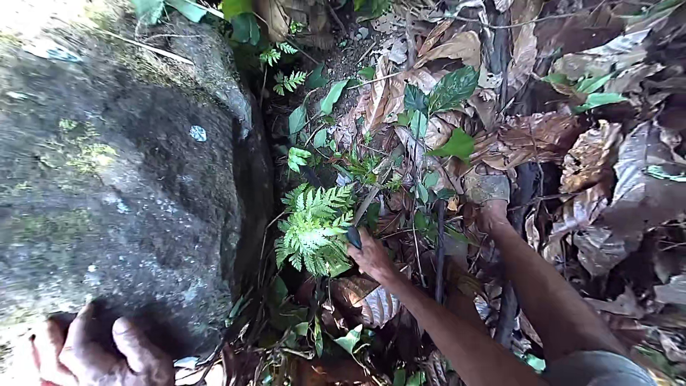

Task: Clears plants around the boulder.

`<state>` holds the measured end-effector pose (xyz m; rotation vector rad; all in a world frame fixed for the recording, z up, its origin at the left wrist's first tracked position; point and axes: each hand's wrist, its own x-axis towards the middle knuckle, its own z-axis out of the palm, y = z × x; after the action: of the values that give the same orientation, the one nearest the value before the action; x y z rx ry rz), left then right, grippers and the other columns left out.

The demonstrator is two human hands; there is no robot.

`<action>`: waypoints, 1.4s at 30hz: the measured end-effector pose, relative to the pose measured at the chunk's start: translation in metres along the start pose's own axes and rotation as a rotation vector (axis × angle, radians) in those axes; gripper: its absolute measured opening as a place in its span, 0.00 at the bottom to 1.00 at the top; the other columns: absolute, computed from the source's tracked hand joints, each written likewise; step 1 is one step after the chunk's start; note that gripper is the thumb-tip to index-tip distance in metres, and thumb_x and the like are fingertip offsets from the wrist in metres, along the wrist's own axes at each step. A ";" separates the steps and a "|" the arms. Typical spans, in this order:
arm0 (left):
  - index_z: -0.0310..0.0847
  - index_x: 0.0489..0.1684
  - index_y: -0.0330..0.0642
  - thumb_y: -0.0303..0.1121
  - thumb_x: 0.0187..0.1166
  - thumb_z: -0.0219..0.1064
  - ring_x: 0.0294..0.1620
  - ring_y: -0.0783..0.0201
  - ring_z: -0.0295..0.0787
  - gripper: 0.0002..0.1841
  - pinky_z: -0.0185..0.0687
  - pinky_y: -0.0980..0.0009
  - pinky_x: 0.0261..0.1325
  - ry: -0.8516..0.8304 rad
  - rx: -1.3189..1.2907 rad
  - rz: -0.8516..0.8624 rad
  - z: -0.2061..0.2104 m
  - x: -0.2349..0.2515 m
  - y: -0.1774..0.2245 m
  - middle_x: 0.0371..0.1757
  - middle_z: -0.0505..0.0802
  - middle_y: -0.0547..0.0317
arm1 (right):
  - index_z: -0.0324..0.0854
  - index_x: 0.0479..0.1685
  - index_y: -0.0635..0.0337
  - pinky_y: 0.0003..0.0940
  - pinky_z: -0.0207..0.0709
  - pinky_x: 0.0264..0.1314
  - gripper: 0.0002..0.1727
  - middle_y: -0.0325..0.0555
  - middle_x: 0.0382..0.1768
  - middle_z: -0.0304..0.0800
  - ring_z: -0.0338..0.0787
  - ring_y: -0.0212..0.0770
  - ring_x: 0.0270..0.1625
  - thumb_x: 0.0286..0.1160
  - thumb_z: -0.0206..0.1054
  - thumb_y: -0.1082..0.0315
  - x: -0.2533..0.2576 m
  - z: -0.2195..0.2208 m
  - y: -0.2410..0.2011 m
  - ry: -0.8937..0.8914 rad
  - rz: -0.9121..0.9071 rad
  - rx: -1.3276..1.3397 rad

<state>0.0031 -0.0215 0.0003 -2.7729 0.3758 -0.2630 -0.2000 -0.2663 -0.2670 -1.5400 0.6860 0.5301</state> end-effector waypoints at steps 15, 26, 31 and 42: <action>0.81 0.75 0.46 0.50 0.88 0.51 0.91 0.38 0.56 0.26 0.36 0.42 0.92 0.036 -0.005 -0.036 0.001 -0.005 0.001 0.84 0.75 0.37 | 0.71 0.71 0.60 0.63 0.84 0.43 0.27 0.61 0.40 0.92 0.94 0.64 0.46 0.82 0.65 0.52 0.137 -0.013 -0.073 0.008 0.074 -0.410; 0.81 0.75 0.43 0.49 0.88 0.52 0.91 0.35 0.56 0.26 0.38 0.41 0.92 0.039 -0.030 -0.022 -0.001 -0.005 0.000 0.83 0.75 0.34 | 0.67 0.78 0.61 0.68 0.82 0.55 0.33 0.68 0.47 0.91 0.93 0.70 0.52 0.83 0.63 0.47 -0.042 -0.143 0.069 -0.222 0.470 -0.734; 0.79 0.77 0.45 0.50 0.88 0.50 0.92 0.35 0.53 0.27 0.35 0.40 0.92 0.015 -0.029 -0.037 -0.001 -0.006 -0.002 0.85 0.73 0.34 | 0.72 0.73 0.63 0.67 0.83 0.47 0.32 0.66 0.39 0.92 0.93 0.70 0.44 0.81 0.66 0.47 -0.044 -0.138 0.039 -0.094 0.354 -0.624; 0.81 0.75 0.46 0.50 0.87 0.53 0.91 0.36 0.56 0.26 0.38 0.42 0.92 0.043 -0.030 -0.076 0.002 -0.005 0.002 0.84 0.75 0.37 | 0.65 0.79 0.62 0.66 0.83 0.53 0.29 0.66 0.50 0.91 0.93 0.67 0.55 0.84 0.63 0.56 0.154 -0.042 -0.047 -0.078 0.225 -0.564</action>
<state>-0.0011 -0.0210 -0.0026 -2.8182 0.2877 -0.3380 -0.0599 -0.3242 -0.3365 -1.9603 0.6869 1.0117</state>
